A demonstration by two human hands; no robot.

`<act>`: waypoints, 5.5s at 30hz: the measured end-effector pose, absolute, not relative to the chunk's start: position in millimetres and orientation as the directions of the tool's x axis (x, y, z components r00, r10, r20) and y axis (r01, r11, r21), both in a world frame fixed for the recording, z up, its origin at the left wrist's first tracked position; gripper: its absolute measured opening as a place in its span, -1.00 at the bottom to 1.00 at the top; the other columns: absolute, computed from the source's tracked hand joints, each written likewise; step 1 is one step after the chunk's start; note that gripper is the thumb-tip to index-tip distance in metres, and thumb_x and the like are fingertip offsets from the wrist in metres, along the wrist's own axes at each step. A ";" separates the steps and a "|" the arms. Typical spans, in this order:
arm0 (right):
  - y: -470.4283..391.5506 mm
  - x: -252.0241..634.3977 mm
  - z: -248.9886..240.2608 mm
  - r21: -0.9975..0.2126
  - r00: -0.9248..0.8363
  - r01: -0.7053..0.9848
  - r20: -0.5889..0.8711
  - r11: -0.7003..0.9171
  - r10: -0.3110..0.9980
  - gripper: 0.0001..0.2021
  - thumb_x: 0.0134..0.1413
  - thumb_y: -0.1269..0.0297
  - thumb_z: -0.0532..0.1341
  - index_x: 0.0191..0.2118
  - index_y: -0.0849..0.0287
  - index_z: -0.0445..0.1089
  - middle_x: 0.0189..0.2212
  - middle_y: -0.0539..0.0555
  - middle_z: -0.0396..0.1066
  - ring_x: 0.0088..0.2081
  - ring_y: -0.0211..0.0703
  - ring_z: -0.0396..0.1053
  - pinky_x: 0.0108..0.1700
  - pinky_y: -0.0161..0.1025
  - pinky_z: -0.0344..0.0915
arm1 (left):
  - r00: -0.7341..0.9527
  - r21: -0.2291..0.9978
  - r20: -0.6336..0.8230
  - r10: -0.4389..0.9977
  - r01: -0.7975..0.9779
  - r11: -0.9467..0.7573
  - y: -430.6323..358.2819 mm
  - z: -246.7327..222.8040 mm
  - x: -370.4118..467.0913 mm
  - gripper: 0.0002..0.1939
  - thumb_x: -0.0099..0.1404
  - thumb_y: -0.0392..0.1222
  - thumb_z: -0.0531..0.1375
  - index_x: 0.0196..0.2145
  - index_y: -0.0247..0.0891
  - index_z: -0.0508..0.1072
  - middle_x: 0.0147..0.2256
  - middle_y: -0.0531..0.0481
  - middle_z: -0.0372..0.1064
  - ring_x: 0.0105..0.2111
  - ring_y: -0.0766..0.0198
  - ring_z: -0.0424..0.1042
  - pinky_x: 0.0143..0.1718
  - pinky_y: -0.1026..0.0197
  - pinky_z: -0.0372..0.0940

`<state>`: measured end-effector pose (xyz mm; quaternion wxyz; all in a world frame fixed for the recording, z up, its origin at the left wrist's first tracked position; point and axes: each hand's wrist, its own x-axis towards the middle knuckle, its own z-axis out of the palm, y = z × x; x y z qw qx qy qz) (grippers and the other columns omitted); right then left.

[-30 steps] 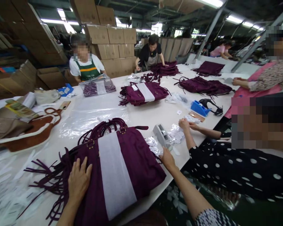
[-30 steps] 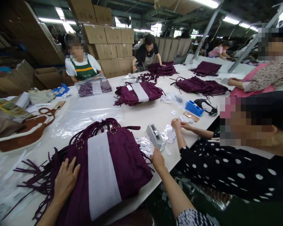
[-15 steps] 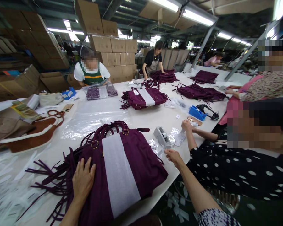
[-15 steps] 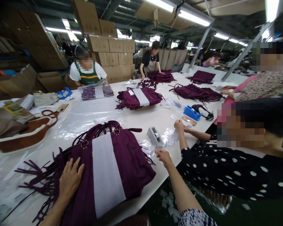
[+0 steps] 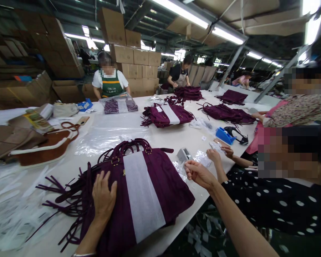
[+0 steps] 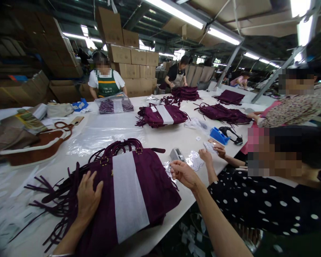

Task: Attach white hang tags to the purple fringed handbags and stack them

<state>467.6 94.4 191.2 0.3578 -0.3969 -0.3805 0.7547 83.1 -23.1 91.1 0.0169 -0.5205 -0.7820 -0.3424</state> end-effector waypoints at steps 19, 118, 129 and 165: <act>48.2 315.7 198.9 -0.779 -0.760 0.046 -0.434 -0.625 0.485 -0.75 -0.08 0.24 0.43 -0.46 0.25 0.37 -0.59 -0.08 0.34 -0.70 -0.54 -0.01 -0.66 -0.48 -0.17 | 0.119 0.951 -0.278 0.953 -0.109 0.291 -47.2 163.3 102.7 -0.67 0.17 0.02 0.24 -0.24 -0.30 0.41 -0.52 0.13 0.32 -0.61 0.43 0.27 -0.59 0.39 0.11; 126.1 135.3 102.5 -0.952 -0.559 0.260 -0.286 -0.163 0.778 -0.55 -0.12 0.29 0.27 -0.01 0.15 0.40 -0.32 0.02 0.45 -0.47 -0.29 0.31 -0.43 -0.34 0.27 | -0.443 0.879 -0.343 0.829 -0.462 0.116 52.8 88.4 -27.7 -0.81 0.09 -0.13 0.27 -0.39 -0.24 0.35 -0.35 0.05 0.39 -0.32 0.32 0.40 -0.38 0.32 0.30; 128.8 135.5 96.9 -0.981 -0.610 0.180 -0.173 -0.078 0.774 -0.77 -0.07 0.30 0.26 -0.21 0.16 0.49 -0.30 0.05 0.48 -0.36 -0.24 0.37 -0.32 -0.30 0.33 | -0.369 0.702 -0.289 0.883 -0.709 -0.067 55.4 87.3 -24.2 -0.84 0.17 -0.20 0.25 -0.36 -0.21 0.31 -0.45 0.11 0.32 -0.21 0.31 0.42 -0.12 0.25 0.30; 144.1 107.5 101.8 -0.847 -0.597 0.388 0.069 0.364 0.799 -0.83 0.09 0.34 0.22 -0.19 0.13 0.51 -0.39 0.00 0.47 -0.36 -0.23 0.39 -0.26 -0.31 0.27 | -0.578 0.986 0.011 0.816 0.144 0.089 43.8 100.8 2.6 -0.86 0.20 -0.11 0.27 -0.35 -0.20 0.57 0.12 -0.08 0.23 -0.44 0.45 0.35 -0.42 0.31 0.34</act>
